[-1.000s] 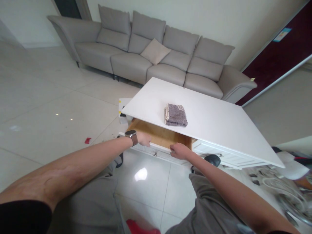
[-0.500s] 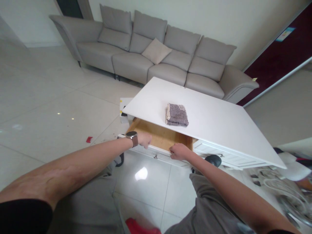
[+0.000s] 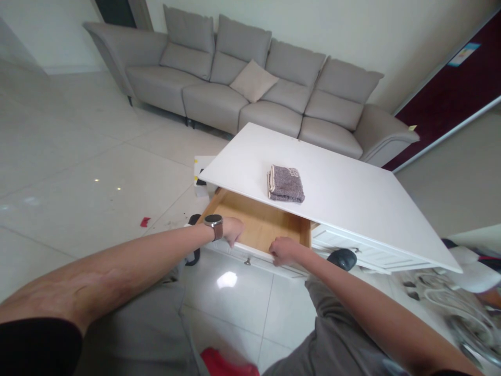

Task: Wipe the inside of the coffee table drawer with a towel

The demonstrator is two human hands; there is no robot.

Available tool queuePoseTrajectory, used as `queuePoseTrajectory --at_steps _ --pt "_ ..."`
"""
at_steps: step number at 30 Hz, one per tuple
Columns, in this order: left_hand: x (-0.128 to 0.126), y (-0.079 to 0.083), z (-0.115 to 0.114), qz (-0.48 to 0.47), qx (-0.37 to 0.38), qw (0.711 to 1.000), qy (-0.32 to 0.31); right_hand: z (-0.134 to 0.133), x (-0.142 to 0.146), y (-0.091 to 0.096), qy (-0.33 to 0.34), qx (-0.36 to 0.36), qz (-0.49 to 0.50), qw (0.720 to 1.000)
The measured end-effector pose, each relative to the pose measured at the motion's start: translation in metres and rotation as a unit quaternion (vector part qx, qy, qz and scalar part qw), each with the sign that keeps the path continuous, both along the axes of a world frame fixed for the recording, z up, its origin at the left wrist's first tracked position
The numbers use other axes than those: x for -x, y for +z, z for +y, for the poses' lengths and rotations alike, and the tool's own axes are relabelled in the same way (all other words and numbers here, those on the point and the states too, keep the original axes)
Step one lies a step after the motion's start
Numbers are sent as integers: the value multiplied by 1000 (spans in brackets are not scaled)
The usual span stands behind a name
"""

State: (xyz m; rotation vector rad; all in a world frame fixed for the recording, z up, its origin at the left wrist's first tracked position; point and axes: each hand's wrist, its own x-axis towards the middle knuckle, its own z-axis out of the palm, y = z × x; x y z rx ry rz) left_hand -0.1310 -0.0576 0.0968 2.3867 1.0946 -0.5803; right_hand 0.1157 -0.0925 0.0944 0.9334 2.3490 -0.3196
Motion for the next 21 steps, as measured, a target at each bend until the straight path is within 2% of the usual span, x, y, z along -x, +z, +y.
queuePoseTrajectory --at_steps 7,13,17,21 --pt "-6 -2 -8 51 59 997 -6 -14 4 -2 4 34 22 999" --pt "-8 -15 -17 43 118 992 -1 -23 5 -16 22 95 39 994" --pt "-7 -22 -21 28 130 991 22 -28 7 -19 27 109 40 993" --pt "-7 -23 -21 19 126 992 17 -28 7 -15 14 118 31 992"
